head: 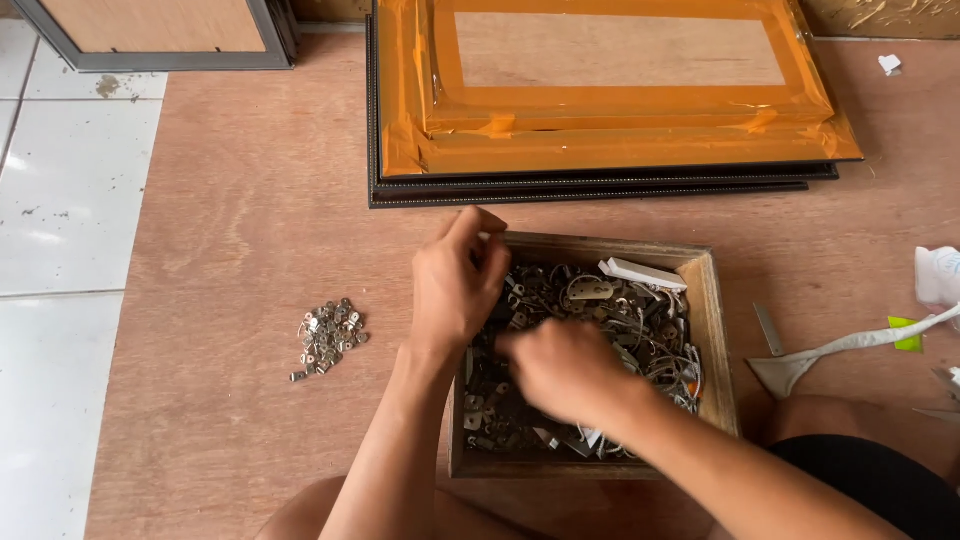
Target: Sorting small metal frame hangers from a box of mixed hardware and placing them in a pile on a wooden surface.
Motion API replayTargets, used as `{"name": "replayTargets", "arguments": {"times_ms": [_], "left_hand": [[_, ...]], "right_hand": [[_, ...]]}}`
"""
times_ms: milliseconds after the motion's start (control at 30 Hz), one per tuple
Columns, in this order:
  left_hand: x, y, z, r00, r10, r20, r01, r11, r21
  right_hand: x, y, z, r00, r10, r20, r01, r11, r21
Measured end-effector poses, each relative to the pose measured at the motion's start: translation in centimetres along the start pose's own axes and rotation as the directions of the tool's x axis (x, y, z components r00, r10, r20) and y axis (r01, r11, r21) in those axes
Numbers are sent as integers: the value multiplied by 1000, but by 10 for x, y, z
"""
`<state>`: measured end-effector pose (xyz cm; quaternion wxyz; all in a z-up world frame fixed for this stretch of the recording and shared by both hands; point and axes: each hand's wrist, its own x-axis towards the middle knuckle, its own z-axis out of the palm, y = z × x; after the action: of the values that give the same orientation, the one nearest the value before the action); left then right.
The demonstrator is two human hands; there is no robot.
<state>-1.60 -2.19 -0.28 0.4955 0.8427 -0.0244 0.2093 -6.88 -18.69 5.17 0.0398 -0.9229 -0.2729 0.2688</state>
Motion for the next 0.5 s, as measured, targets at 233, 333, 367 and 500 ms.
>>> {"name": "replayTargets", "arguments": {"times_ms": [233, 333, 367, 500], "left_hand": [[-61, -66, 76, 865, 312, 393, -488, 703, 516], [-86, -24, 51, 711, -1, 704, -498, 706, 504], [-83, -1, 36, 631, -82, 771, -476, 744, 469], [-77, 67, -15, 410, -275, 870, -250, 883, 398]], "right_hand": [[6, 62, -26, 985, 73, -157, -88, 992, -90], [-32, 55, -51, 978, 205, 22, -200, 969, -142], [-44, 49, -62, 953, 290, 84, -281, 954, -108], [-75, 54, -71, 873, 399, 281, -388, 917, -95]]}}
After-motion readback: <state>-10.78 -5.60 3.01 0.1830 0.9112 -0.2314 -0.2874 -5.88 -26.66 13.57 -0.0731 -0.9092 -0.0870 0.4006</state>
